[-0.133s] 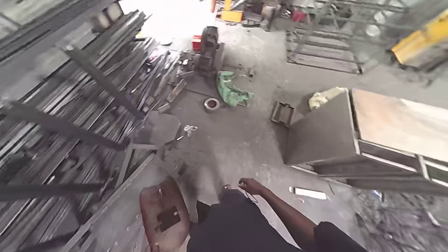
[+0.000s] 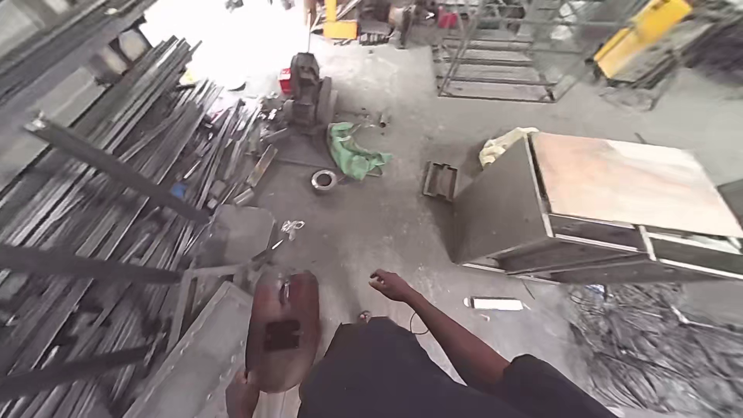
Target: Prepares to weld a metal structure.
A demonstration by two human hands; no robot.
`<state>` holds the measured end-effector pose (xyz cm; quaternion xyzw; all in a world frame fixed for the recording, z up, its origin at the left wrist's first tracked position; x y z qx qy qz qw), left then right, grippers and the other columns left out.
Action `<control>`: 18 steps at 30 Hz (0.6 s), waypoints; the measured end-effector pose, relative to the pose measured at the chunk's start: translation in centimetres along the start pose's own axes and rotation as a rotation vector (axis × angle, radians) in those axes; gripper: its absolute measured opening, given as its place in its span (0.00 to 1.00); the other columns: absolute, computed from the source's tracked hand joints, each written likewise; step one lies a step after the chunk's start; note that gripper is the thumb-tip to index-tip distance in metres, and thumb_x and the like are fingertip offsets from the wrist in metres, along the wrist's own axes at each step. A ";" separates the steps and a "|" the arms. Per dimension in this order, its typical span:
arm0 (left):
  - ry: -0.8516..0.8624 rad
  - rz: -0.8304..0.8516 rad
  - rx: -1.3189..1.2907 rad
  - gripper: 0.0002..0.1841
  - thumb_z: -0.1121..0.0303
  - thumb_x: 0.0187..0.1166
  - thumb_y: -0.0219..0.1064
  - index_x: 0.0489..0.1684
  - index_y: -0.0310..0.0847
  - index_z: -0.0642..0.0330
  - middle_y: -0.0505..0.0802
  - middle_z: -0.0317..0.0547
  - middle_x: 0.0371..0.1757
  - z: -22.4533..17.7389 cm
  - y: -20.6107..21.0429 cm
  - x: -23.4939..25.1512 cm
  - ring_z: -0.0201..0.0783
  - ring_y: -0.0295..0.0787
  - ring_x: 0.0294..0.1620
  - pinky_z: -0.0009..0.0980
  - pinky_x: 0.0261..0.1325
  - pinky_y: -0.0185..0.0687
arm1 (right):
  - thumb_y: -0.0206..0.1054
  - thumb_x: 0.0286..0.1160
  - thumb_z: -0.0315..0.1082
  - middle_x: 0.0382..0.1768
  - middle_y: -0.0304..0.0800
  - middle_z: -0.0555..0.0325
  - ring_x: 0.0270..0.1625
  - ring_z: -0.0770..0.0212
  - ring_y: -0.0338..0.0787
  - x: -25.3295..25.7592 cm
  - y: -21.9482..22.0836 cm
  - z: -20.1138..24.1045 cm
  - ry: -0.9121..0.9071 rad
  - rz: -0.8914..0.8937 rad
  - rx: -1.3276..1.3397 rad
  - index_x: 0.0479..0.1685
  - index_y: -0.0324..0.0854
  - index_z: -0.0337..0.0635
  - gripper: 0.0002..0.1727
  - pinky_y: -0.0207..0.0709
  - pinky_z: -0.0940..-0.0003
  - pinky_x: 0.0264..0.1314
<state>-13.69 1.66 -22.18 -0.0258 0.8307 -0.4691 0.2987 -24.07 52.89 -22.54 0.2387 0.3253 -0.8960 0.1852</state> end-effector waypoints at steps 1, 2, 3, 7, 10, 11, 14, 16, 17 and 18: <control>0.063 -0.027 0.081 0.22 0.59 0.88 0.57 0.55 0.86 0.72 0.91 0.75 0.51 -5.1 -0.8 1.3 0.73 0.87 0.60 0.73 0.65 0.74 | 0.60 0.86 0.55 0.64 0.88 0.42 0.63 0.47 0.90 0.2 -2.7 0.7 -0.027 -0.064 0.071 0.78 0.74 0.41 0.32 0.80 0.46 0.70; 0.152 -0.082 0.143 0.21 0.59 0.88 0.56 0.54 0.87 0.71 0.92 0.74 0.50 -9.9 -1.6 2.4 0.73 0.88 0.58 0.74 0.60 0.76 | 0.64 0.82 0.56 0.67 0.86 0.41 0.64 0.47 0.89 0.3 -5.2 1.4 -0.061 -0.124 0.126 0.79 0.72 0.40 0.35 0.81 0.48 0.69; 0.226 -0.136 0.179 0.21 0.58 0.88 0.56 0.54 0.88 0.68 0.92 0.73 0.49 -14.2 -2.3 3.1 0.73 0.89 0.56 0.75 0.56 0.77 | 0.68 0.77 0.58 0.70 0.83 0.41 0.66 0.47 0.88 0.3 -7.3 1.9 -0.103 -0.177 0.163 0.81 0.70 0.39 0.40 0.80 0.49 0.70; 0.510 -0.248 0.244 0.25 0.52 0.90 0.54 0.54 0.88 0.67 0.92 0.71 0.50 -29.7 -4.2 5.5 0.73 0.89 0.54 0.75 0.51 0.78 | 0.80 0.55 0.67 0.80 0.73 0.43 0.79 0.49 0.77 1.6 -15.0 4.3 -0.281 -0.333 0.137 0.87 0.64 0.45 0.58 0.74 0.49 0.79; 0.767 -0.202 0.223 0.25 0.53 0.88 0.54 0.51 0.90 0.67 0.93 0.67 0.50 -39.0 -3.5 8.2 0.70 0.89 0.56 0.72 0.58 0.78 | 0.80 0.52 0.68 0.78 0.76 0.46 0.78 0.46 0.77 3.9 -19.2 5.8 -0.356 -0.274 -0.039 0.86 0.68 0.52 0.55 0.74 0.38 0.74; 0.823 -0.165 0.214 0.24 0.53 0.88 0.54 0.52 0.90 0.66 0.93 0.65 0.51 -41.9 -3.0 9.6 0.68 0.89 0.57 0.71 0.61 0.78 | 0.80 0.55 0.67 0.78 0.77 0.49 0.79 0.46 0.76 4.9 -20.6 6.1 -0.372 -0.229 -0.110 0.85 0.70 0.55 0.52 0.72 0.37 0.76; 1.024 -0.132 0.246 0.19 0.56 0.86 0.59 0.49 0.93 0.60 0.95 0.57 0.50 -51.9 -1.1 13.9 0.61 0.93 0.55 0.66 0.58 0.83 | 0.79 0.63 0.56 0.64 0.89 0.51 0.68 0.45 0.86 9.2 -25.4 5.7 -0.401 -0.154 -0.308 0.73 0.81 0.55 0.35 0.74 0.36 0.70; 1.175 -0.121 0.271 0.17 0.57 0.85 0.60 0.45 0.94 0.58 0.96 0.52 0.46 -59.2 0.3 16.1 0.56 0.94 0.50 0.62 0.53 0.86 | 0.77 0.68 0.49 0.49 0.93 0.48 0.54 0.42 0.92 12.4 -28.5 4.5 -0.360 -0.098 -0.339 0.60 0.86 0.47 0.24 0.79 0.32 0.57; 1.223 -0.107 0.284 0.18 0.55 0.86 0.60 0.45 0.94 0.56 0.96 0.50 0.45 -63.2 1.0 17.5 0.54 0.94 0.50 0.60 0.55 0.86 | 0.76 0.70 0.47 0.47 0.93 0.46 0.52 0.40 0.92 14.0 -30.7 3.6 -0.305 -0.084 -0.318 0.58 0.86 0.45 0.22 0.79 0.30 0.54; 1.270 -0.129 0.280 0.19 0.53 0.85 0.59 0.44 0.94 0.54 0.96 0.47 0.44 -67.2 1.8 18.9 0.51 0.95 0.50 0.58 0.57 0.87 | 0.75 0.70 0.47 0.48 0.93 0.45 0.53 0.39 0.92 15.3 -33.3 2.5 -0.234 -0.088 -0.291 0.59 0.85 0.46 0.22 0.79 0.30 0.54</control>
Point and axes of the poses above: each hand's wrist, its own x-axis towards the middle knuckle, its own y-axis out of the palm, z = x × y, the point moved 6 cm from there along x, towards the middle knuckle
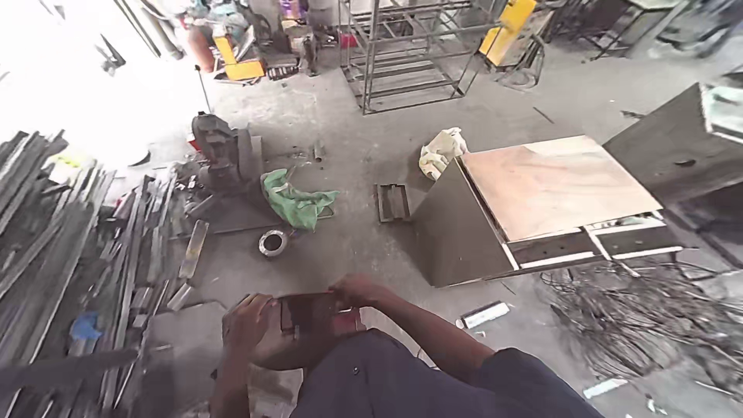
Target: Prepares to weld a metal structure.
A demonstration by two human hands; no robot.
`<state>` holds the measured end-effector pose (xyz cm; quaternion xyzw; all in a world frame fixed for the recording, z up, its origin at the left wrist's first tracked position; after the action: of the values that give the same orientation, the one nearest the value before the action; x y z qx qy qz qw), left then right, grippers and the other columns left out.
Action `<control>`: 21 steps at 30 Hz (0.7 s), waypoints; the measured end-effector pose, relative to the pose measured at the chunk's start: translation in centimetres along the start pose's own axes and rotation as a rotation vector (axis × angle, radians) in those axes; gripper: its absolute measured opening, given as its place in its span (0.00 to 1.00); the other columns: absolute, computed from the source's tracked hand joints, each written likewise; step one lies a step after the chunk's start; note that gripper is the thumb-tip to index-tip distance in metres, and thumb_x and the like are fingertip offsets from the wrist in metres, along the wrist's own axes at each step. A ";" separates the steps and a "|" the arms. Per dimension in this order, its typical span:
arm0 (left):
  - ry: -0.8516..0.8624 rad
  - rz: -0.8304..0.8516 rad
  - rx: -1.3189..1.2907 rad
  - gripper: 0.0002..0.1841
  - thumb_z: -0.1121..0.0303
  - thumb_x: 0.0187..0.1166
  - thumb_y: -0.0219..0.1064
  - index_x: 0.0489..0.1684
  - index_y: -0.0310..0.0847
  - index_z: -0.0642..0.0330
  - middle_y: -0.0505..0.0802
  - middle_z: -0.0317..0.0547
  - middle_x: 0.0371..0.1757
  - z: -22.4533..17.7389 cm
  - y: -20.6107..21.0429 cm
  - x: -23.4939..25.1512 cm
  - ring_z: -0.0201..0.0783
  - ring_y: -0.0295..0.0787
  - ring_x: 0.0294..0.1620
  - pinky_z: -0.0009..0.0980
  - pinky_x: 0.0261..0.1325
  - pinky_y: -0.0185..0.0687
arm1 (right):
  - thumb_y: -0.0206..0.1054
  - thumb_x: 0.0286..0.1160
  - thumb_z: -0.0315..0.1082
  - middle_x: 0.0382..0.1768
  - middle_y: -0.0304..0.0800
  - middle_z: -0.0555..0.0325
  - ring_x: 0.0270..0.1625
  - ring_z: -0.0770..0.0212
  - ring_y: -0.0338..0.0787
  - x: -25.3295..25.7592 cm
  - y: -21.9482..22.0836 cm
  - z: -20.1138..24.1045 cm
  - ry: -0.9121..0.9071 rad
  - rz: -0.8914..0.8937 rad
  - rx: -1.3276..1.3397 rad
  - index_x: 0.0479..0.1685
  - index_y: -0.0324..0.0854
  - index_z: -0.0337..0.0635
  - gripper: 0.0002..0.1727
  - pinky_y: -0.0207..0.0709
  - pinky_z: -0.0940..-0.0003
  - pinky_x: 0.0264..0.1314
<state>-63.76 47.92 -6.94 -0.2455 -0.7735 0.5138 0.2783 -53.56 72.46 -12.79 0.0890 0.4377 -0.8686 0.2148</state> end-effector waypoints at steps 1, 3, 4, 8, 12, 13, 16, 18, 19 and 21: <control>0.018 -0.033 -0.008 0.19 0.51 0.85 0.61 0.43 0.94 0.52 0.97 0.46 0.43 -0.2 0.7 4.1 0.50 0.94 0.50 0.58 0.57 0.86 | 0.75 0.69 0.47 0.50 0.93 0.45 0.55 0.38 0.91 0.4 -2.2 -2.0 0.090 -0.008 0.030 0.62 0.85 0.49 0.23 0.79 0.28 0.54; 0.002 -0.073 -0.035 0.15 0.54 0.83 0.65 0.49 0.94 0.54 0.96 0.50 0.51 -1.6 1.3 12.6 0.55 0.90 0.59 0.61 0.66 0.79 | 0.70 0.75 0.47 0.53 0.92 0.44 0.58 0.37 0.90 0.4 -7.3 -5.5 0.268 -0.080 0.113 0.64 0.85 0.51 0.21 0.78 0.27 0.55; -0.021 -0.061 -0.035 0.16 0.56 0.84 0.65 0.56 0.92 0.53 0.94 0.51 0.58 -2.7 1.4 16.6 0.56 0.87 0.65 0.60 0.72 0.76 | 0.63 0.81 0.50 0.54 0.92 0.46 0.59 0.39 0.90 0.1 -9.3 -7.4 0.371 -0.127 0.165 0.65 0.84 0.53 0.20 0.79 0.28 0.57; 0.081 -0.083 -0.109 0.27 0.49 0.78 0.66 0.73 0.83 0.55 0.88 0.53 0.71 -8.2 3.9 30.4 0.57 0.81 0.75 0.62 0.79 0.70 | 0.51 0.89 0.60 0.54 0.93 0.46 0.58 0.41 0.92 -2.3 -15.3 -17.6 0.737 -0.449 0.425 0.71 0.82 0.58 0.26 0.81 0.33 0.60; -0.068 0.236 -0.326 0.43 0.45 0.71 0.74 0.86 0.67 0.57 0.80 0.57 0.79 -12.0 11.0 41.6 0.55 0.80 0.75 0.58 0.76 0.77 | 0.59 0.87 0.54 0.41 0.93 0.49 0.47 0.49 0.92 -3.3 -18.5 -28.7 0.893 -0.924 0.809 0.56 0.88 0.46 0.22 0.82 0.40 0.54; -0.118 0.323 -0.416 0.48 0.44 0.69 0.76 0.89 0.61 0.59 0.78 0.58 0.81 -12.7 13.3 44.5 0.53 0.81 0.75 0.55 0.75 0.79 | 0.61 0.87 0.52 0.37 0.93 0.50 0.43 0.51 0.92 -2.7 -19.8 -31.3 0.894 -1.030 0.894 0.53 0.88 0.45 0.21 0.83 0.42 0.51; -0.235 0.530 -0.756 0.52 0.50 0.66 0.81 0.91 0.54 0.61 0.79 0.58 0.80 -14.9 20.0 53.6 0.49 0.85 0.72 0.48 0.73 0.84 | 0.61 0.87 0.48 0.37 0.93 0.51 0.42 0.55 0.92 0.3 -25.2 -38.8 0.835 -1.229 1.039 0.53 0.88 0.42 0.19 0.84 0.47 0.52; -0.298 0.569 -0.950 0.48 0.53 0.65 0.79 0.86 0.60 0.63 0.86 0.57 0.71 -17.1 21.6 59.4 0.45 0.88 0.66 0.45 0.69 0.85 | 0.60 0.88 0.46 0.42 0.93 0.51 0.47 0.57 0.92 2.8 -30.7 -42.7 0.758 -1.255 1.087 0.56 0.87 0.41 0.18 0.84 0.49 0.56; -0.344 0.560 -1.037 0.45 0.55 0.66 0.78 0.84 0.62 0.64 0.88 0.57 0.67 -18.0 21.7 62.1 0.44 0.89 0.64 0.44 0.68 0.86 | 0.60 0.88 0.47 0.44 0.94 0.51 0.49 0.57 0.92 4.0 -33.7 -44.2 0.724 -1.238 1.095 0.57 0.87 0.41 0.19 0.84 0.49 0.59; -0.440 0.479 -1.159 0.38 0.60 0.72 0.75 0.81 0.64 0.68 0.90 0.57 0.62 -18.6 20.6 67.6 0.43 0.90 0.59 0.44 0.64 0.88 | 0.60 0.88 0.49 0.50 0.94 0.50 0.55 0.57 0.92 6.8 -40.2 -46.4 0.646 -1.179 1.113 0.63 0.85 0.40 0.22 0.83 0.50 0.64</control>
<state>-98.11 112.40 -8.13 -0.4101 -0.8874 0.1003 -0.1850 -79.33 128.60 -13.93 0.1818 -0.0358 -0.8581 -0.4789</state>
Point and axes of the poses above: each hand's wrist, its own x-axis towards the middle knuckle, its own y-axis out of the palm, z = x × y, the point moved 6 cm from there along x, towards the middle knuckle
